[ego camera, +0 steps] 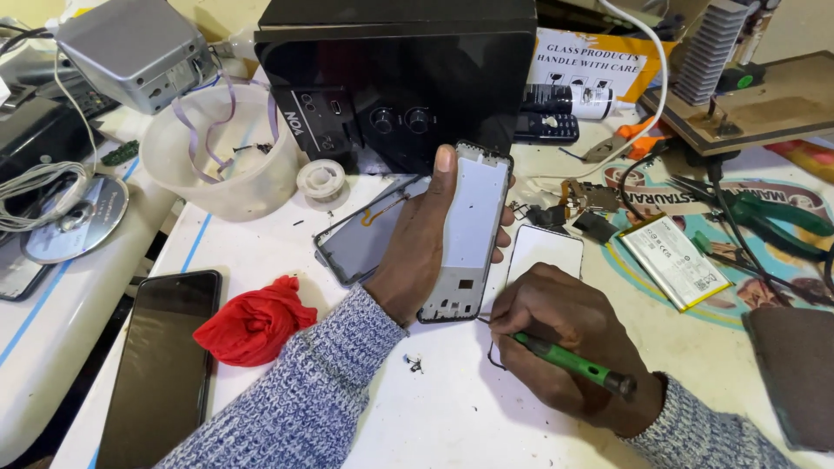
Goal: Cleaning adhesive residue from the battery compartment and internal frame of a disassembled smartphone using a precision tool.
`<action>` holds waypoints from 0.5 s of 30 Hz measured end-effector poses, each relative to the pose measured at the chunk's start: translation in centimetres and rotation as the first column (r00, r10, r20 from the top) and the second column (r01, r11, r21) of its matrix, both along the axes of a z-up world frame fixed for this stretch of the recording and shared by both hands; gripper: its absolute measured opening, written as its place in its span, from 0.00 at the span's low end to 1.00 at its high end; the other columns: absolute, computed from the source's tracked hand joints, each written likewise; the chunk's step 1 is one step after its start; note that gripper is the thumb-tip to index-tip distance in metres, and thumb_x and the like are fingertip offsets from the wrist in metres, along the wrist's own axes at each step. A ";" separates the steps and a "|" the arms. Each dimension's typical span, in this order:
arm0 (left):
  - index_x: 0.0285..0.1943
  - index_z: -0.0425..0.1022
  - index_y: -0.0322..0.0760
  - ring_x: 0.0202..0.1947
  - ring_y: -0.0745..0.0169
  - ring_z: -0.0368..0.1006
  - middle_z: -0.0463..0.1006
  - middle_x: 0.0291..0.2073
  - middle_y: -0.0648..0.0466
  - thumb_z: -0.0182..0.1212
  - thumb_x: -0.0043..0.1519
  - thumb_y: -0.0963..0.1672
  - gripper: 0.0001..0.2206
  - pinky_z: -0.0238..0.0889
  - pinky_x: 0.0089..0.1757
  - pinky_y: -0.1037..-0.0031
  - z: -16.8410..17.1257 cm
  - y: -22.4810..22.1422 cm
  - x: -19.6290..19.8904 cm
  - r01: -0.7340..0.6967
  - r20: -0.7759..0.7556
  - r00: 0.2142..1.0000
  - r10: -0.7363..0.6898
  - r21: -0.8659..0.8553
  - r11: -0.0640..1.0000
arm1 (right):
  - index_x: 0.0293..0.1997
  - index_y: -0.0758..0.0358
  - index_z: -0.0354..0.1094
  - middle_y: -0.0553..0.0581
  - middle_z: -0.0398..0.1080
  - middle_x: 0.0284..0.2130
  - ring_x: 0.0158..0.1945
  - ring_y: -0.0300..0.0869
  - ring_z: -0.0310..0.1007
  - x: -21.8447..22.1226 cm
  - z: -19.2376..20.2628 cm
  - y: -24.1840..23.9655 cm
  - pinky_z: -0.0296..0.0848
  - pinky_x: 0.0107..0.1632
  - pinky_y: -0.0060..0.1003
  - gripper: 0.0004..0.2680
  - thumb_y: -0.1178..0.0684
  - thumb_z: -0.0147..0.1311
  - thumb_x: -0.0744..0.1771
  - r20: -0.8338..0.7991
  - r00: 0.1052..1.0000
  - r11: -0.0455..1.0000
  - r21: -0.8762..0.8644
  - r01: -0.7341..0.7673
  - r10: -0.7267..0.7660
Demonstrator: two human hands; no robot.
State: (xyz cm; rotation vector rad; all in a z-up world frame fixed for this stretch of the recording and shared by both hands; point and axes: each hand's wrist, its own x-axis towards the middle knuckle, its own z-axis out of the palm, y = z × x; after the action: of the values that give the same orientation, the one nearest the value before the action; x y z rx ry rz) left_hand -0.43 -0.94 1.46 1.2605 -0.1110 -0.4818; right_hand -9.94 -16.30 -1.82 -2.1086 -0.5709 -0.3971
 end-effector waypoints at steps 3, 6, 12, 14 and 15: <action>0.57 0.79 0.32 0.31 0.57 0.77 0.81 0.34 0.46 0.40 0.54 0.63 0.39 0.75 0.36 0.69 -0.2 0.3 -0.3 0.004 0.046 0.999 -0.002 -0.034 0.999 | 0.24 0.60 0.64 0.58 0.77 0.27 0.34 0.47 0.78 -0.2 0.2 0.3 0.73 0.35 0.38 0.05 0.62 0.58 0.59 0.008 1.000 1.000 0.017 -0.008 0.007; 0.59 0.78 0.31 0.34 0.58 0.78 0.81 0.37 0.44 0.41 0.53 0.63 0.41 0.76 0.37 0.70 -0.3 0.3 -0.5 -0.002 0.098 0.995 0.006 -0.043 0.999 | 0.26 0.61 0.65 0.59 0.77 0.28 0.35 0.47 0.78 -0.2 -0.1 0.3 0.74 0.36 0.37 0.05 0.61 0.59 0.60 0.040 0.999 1.000 0.022 -0.023 0.022; 0.36 0.81 0.29 0.27 0.60 0.79 0.85 0.31 0.45 0.53 0.55 0.59 0.29 0.75 0.35 0.72 -0.2 0.0 -1.1 -0.095 0.175 0.980 0.092 0.009 0.995 | 0.33 0.61 0.72 0.58 0.77 0.33 0.38 0.46 0.79 -0.2 -0.1 0.2 0.77 0.41 0.36 0.03 0.61 0.60 0.62 0.056 0.996 0.996 0.042 -0.078 0.076; 0.41 0.80 0.29 0.29 0.59 0.80 0.85 0.32 0.46 0.56 0.54 0.57 0.27 0.76 0.36 0.71 -0.3 -0.1 -0.9 -0.123 0.177 0.977 0.121 -0.001 0.992 | 0.31 0.61 0.72 0.59 0.78 0.32 0.37 0.45 0.81 -0.3 -0.1 0.4 0.79 0.40 0.37 0.04 0.62 0.62 0.61 0.059 0.998 0.998 0.060 -0.022 0.019; 0.47 0.79 0.30 0.31 0.59 0.81 0.84 0.33 0.46 0.59 0.53 0.56 0.26 0.78 0.37 0.69 -0.4 -0.2 -0.8 -0.149 0.179 0.972 0.149 -0.013 0.989 | 0.30 0.61 0.72 0.60 0.78 0.31 0.36 0.45 0.84 -0.3 0.0 0.4 0.82 0.39 0.37 0.05 0.63 0.64 0.60 0.060 0.997 0.996 0.078 0.035 -0.040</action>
State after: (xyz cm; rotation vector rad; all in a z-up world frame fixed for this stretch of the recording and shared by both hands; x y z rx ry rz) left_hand -1.22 -1.13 1.11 1.3008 -0.1666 -0.2378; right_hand -10.21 -15.89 -1.85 -2.0420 -0.5440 -0.4994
